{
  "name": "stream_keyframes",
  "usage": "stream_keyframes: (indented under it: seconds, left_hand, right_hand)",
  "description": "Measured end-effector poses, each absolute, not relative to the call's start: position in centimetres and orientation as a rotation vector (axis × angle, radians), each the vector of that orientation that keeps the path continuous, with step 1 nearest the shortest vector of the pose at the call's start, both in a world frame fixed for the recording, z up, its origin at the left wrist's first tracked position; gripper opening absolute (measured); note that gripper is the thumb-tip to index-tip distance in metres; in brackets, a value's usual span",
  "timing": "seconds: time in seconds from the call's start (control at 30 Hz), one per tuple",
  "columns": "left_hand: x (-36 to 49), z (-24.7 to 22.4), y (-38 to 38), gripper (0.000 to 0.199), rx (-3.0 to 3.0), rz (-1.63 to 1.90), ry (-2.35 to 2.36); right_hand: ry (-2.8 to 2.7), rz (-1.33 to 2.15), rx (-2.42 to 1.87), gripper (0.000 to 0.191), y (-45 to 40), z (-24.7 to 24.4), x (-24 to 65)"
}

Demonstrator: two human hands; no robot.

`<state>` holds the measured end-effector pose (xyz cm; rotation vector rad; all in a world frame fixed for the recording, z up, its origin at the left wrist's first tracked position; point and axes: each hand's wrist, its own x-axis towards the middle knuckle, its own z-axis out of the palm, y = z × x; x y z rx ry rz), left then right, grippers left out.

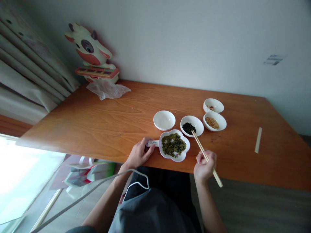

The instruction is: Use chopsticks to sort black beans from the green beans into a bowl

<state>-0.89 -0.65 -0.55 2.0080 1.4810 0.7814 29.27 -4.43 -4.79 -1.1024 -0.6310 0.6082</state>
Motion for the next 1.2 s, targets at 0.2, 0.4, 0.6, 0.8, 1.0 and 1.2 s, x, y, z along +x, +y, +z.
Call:
stream_keyframes:
  seconds: [0.2,0.4,0.6,0.8,1.0,1.2]
  left_hand:
    - [-0.9,-0.5,-0.7,0.03,2.003,0.784,1.478]
    - [-0.9,-0.5,-0.7,0.03,2.0,0.792,1.472]
    - [-0.9,-0.5,-0.7,0.03,2.001,0.789,1.469]
    - [-0.9,-0.5,-0.6,0.029,2.0,0.783,1.46]
    - [-0.9,-0.4,-0.6,0.029,2.0,0.777,1.455]
    - [-0.9,-0.4,-0.6,0.029,1.997,0.773,1.463]
  right_hand:
    - [-0.736,0.646,-1.159,0.037,-4.6,-4.7,28.6]
    - [-0.903,0.665,-1.263,0.033,-5.3,-4.9,28.2]
    - [-1.049,0.622,-1.224,0.034,-6.0,-5.5,28.0]
    - [-1.25,0.649,-1.117,0.032,-6.4,-5.8,28.5]
    - [-1.392,0.677,-1.066,0.029,-6.5,-5.9,29.1]
    - [-1.476,0.701,-1.052,0.03,-6.3,-6.0,29.1]
